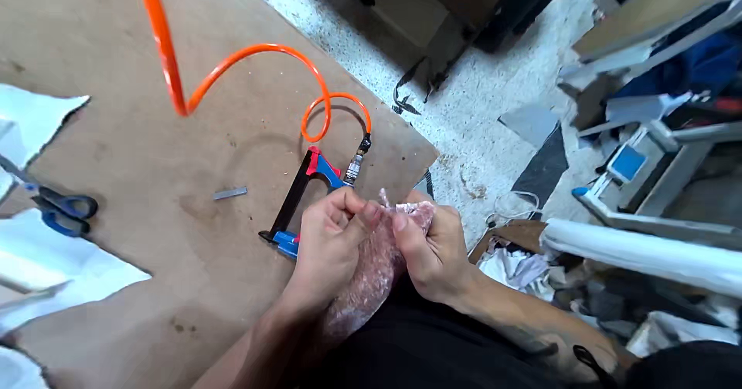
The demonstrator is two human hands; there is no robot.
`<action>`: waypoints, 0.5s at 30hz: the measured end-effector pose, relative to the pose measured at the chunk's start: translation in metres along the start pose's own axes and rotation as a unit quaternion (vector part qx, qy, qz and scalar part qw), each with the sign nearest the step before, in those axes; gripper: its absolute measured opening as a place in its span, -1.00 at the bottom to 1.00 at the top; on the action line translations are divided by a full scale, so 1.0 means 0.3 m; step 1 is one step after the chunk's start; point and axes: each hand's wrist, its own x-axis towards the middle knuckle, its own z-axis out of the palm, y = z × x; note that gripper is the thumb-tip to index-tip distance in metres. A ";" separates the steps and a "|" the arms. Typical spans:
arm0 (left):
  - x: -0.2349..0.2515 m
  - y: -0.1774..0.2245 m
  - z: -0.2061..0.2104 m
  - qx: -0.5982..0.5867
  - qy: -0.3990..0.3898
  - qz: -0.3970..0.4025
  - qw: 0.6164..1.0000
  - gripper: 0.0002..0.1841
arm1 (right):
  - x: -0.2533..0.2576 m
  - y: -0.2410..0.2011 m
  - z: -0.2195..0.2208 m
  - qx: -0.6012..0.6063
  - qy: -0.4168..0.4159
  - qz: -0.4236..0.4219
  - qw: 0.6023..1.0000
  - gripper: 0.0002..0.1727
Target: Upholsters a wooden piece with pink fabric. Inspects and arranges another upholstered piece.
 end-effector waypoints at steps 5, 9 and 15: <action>0.041 -0.036 -0.019 -0.001 -0.015 -0.033 0.999 -0.75 | -0.057 0.015 0.054 -0.067 0.030 0.028 0.997 -0.48; 0.066 -0.086 -0.025 -0.040 -0.056 -0.011 0.998 -0.76 | -0.118 0.106 0.120 -0.077 0.060 -0.082 0.992 0.43; 0.083 -0.173 -0.030 -0.182 -0.107 0.068 0.975 -0.79 | -0.015 0.153 0.163 0.070 0.131 -0.124 0.981 -0.46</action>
